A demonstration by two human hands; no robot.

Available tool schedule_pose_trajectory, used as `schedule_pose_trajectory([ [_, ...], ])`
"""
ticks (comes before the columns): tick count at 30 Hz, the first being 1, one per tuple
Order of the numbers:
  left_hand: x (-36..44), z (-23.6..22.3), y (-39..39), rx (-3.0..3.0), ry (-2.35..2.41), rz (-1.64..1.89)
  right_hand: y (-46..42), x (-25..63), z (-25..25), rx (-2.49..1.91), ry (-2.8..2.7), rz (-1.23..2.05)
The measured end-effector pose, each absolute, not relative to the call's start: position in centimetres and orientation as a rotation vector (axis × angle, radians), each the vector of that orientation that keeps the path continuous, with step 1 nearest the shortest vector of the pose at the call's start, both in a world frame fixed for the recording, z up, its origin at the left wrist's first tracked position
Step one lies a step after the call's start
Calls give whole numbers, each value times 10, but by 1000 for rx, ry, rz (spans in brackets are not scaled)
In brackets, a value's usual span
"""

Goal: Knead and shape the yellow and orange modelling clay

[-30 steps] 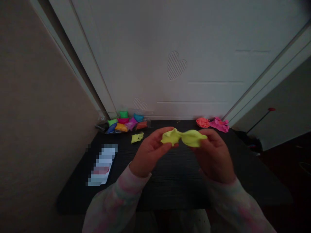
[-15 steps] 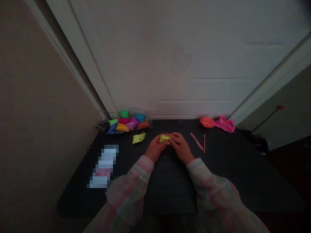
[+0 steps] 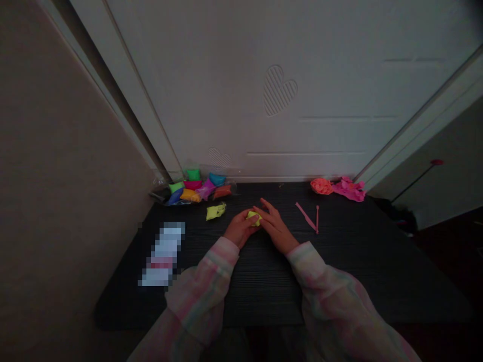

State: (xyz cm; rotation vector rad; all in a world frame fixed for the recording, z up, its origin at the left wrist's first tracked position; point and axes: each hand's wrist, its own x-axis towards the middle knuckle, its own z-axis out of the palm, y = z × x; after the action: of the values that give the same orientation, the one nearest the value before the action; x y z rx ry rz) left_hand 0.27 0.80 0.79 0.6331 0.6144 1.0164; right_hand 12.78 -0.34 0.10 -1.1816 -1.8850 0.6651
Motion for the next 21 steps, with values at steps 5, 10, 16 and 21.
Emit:
schedule_pose_trajectory([
  [5, 2, 6, 8, 702, 601, 992, -6, 126, 0, -1152, -1904, 676],
  [10, 0, 5, 10, 712, 685, 1058, -9, 123, 4, -1139, -1857, 643],
  [16, -1, 0, 13, 736, 773, 1096, -8, 120, 6, -1172, -1829, 566],
  [21, 1, -3, 15, 732, 768, 1122, -7, 118, 6, -1199, -1813, 551],
])
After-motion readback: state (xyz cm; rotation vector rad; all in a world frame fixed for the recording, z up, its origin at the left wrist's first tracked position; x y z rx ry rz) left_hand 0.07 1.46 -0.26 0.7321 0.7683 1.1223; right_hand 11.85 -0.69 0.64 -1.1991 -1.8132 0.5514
